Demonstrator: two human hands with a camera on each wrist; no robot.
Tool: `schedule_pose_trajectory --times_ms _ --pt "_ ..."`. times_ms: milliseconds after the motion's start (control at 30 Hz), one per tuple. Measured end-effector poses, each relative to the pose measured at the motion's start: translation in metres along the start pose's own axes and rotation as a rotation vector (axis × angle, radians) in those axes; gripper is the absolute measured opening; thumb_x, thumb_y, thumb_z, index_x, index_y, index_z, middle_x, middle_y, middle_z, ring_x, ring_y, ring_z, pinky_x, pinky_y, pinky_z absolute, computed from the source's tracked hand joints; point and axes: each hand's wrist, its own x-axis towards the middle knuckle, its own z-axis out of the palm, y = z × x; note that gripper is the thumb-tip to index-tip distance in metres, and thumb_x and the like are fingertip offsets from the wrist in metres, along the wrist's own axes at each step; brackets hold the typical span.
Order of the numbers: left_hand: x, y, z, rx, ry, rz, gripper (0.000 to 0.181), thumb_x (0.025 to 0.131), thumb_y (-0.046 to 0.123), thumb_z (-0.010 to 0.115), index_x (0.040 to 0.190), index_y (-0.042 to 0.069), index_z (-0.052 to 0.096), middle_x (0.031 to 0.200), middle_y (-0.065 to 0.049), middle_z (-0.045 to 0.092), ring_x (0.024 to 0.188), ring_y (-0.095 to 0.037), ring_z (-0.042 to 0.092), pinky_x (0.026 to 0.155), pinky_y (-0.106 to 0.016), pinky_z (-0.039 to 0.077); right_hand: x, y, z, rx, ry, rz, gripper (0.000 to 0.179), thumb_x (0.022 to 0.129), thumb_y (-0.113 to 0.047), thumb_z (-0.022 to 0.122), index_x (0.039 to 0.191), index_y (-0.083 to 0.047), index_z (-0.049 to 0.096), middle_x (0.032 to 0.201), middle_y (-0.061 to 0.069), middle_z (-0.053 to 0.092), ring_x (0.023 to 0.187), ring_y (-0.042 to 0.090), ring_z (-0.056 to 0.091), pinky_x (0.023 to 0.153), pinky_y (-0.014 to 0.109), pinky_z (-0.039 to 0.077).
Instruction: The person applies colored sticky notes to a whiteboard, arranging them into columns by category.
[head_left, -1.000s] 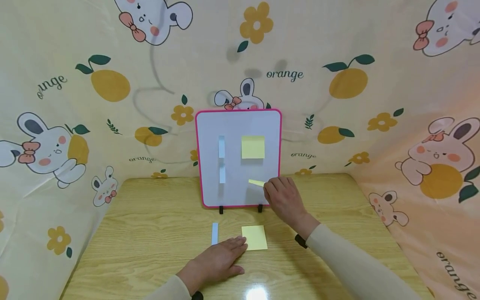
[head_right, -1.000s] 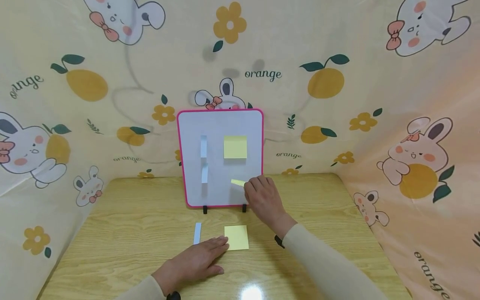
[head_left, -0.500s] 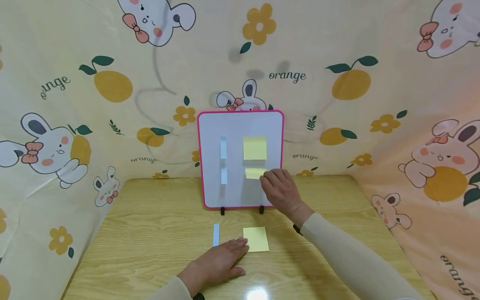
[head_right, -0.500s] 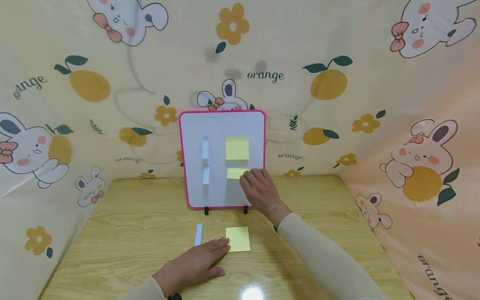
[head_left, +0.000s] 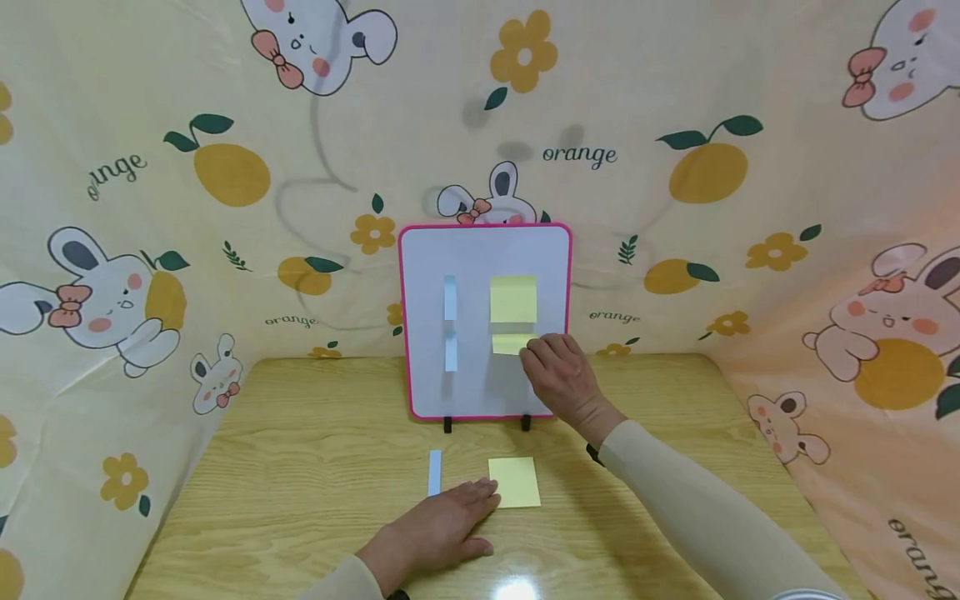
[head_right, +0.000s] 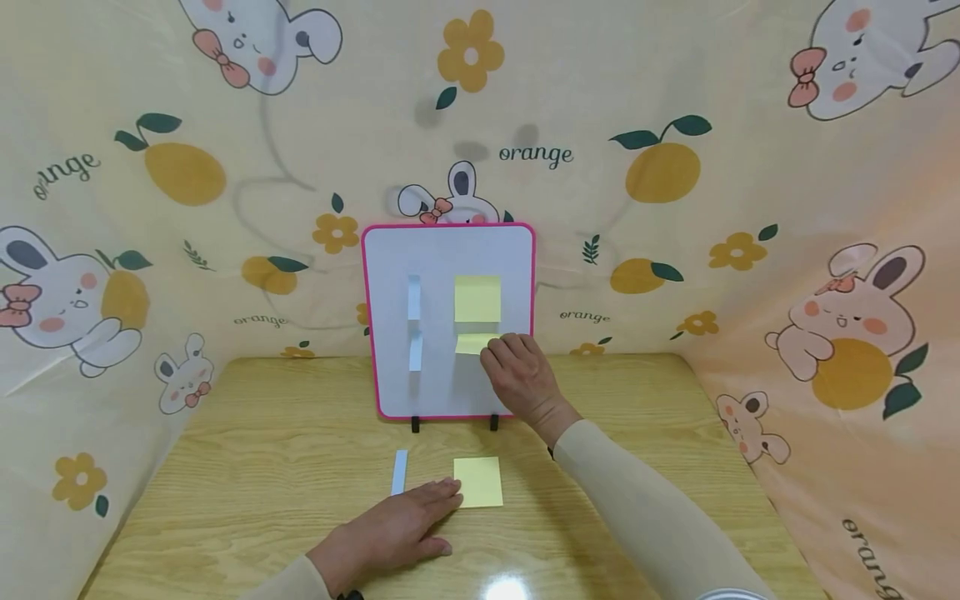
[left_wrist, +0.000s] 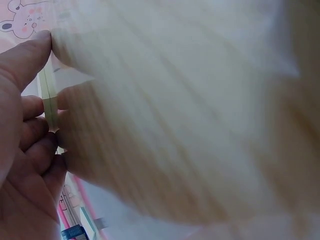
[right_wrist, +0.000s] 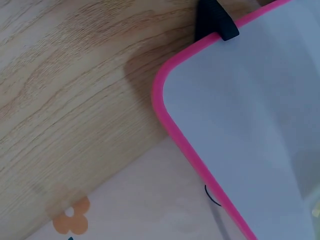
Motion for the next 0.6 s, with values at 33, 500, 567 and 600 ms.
schedule_pose_trajectory --times_ms 33,500,567,600 --pt "0.0001 -0.0002 0.0000 -0.001 -0.003 -0.002 0.067 0.108 0.053 0.053 0.156 0.007 0.050 0.165 -0.010 0.046 0.153 -0.023 0.044 0.125 -0.034 0.040 0.0004 0.0001 0.0004 0.001 0.001 -0.002 0.024 0.109 -0.009 0.046 0.091 -0.004 0.062 0.094 0.009 0.066 0.089 0.029 0.063 0.075 0.038 0.054" --pt "-0.0009 0.0010 -0.0034 -0.036 -0.021 -0.012 0.066 0.108 0.051 0.055 0.157 0.007 0.049 0.165 -0.010 0.046 0.154 -0.023 0.043 0.127 -0.034 0.038 0.0013 0.0005 0.0058 -0.008 -0.013 0.006 0.025 0.108 -0.009 0.047 0.088 -0.004 0.061 0.092 0.009 0.066 0.087 0.029 0.063 0.074 0.038 0.054" --pt "-0.0013 0.0012 -0.0035 -0.036 -0.021 -0.010 0.066 0.108 0.051 0.055 0.157 0.007 0.049 0.165 -0.010 0.046 0.154 -0.024 0.043 0.126 -0.034 0.038 0.0010 0.0001 0.0062 -0.001 -0.001 0.007 0.024 0.108 -0.009 0.049 0.087 -0.004 0.061 0.091 0.009 0.066 0.086 0.029 0.063 0.073 0.038 0.054" --pt "-0.0013 0.0010 -0.0032 -0.034 -0.019 -0.008 0.066 0.108 0.051 0.055 0.157 0.007 0.049 0.165 -0.010 0.046 0.154 -0.024 0.043 0.126 -0.034 0.038 0.0010 -0.0001 0.0063 0.003 0.006 0.007 0.024 0.107 -0.008 0.050 0.087 -0.004 0.061 0.091 0.009 0.066 0.086 0.029 0.063 0.073 0.039 0.055"
